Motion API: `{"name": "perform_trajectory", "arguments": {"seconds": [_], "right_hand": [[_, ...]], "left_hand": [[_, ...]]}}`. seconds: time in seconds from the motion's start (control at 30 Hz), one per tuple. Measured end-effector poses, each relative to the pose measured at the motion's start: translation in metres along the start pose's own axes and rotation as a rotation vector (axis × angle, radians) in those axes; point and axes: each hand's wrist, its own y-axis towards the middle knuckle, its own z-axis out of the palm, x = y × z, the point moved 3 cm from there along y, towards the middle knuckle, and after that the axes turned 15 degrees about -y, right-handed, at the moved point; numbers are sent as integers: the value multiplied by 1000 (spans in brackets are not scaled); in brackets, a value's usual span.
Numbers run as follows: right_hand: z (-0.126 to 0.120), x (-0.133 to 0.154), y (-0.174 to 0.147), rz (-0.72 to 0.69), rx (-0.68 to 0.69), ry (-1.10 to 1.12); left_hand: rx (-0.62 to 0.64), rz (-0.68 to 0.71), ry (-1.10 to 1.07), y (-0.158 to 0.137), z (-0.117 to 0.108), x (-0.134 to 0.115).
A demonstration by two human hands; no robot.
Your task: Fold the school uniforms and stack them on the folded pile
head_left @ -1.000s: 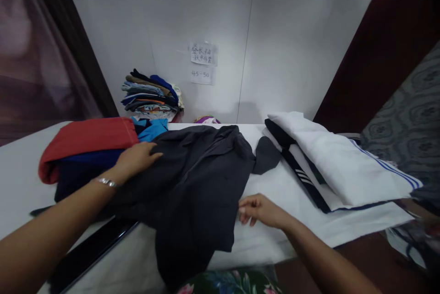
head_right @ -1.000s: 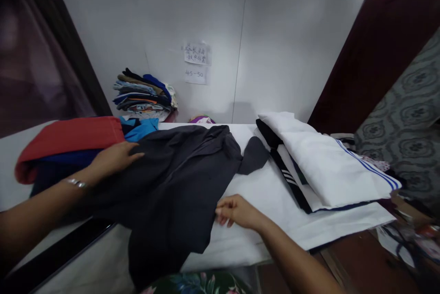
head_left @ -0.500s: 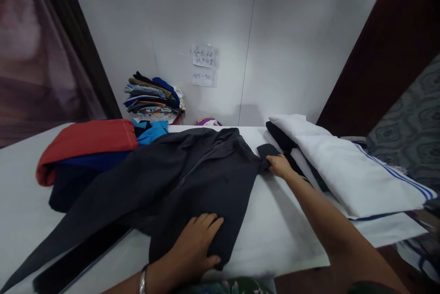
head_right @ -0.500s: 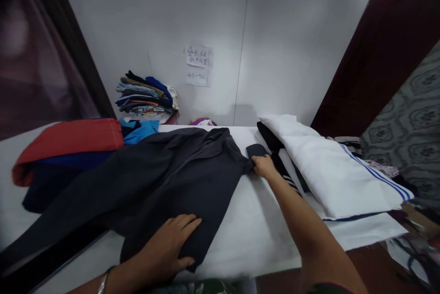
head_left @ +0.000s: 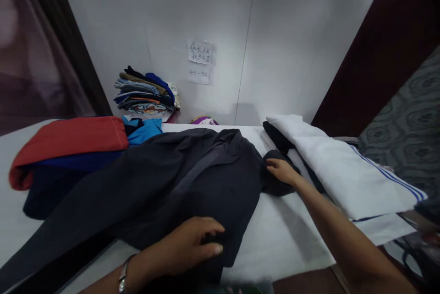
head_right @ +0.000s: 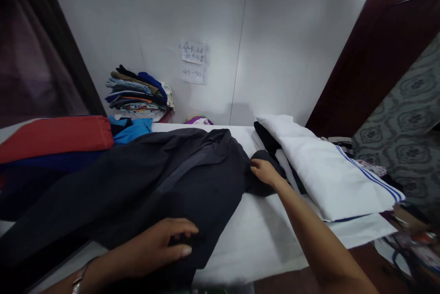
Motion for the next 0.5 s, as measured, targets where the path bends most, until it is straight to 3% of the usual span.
{"name": "perform_trajectory", "arguments": {"seconds": [0.1,0.2,0.27,0.37,0.5], "right_hand": [[-3,27,44,68,-113,83],[7,53,88,142,-111,67],[13,57,115,225,-78,59],[14,35,144,322,-67,75],[23,-24,150,496,-132,79]], "left_hand": [[-306,-8,83,9,-34,16],[-548,-140,240,14,-65,45],[-588,-296,241,13,-78,67],[-561,-484,82,9,-85,92],[-576,-471,-182,8,-84,99]]}}
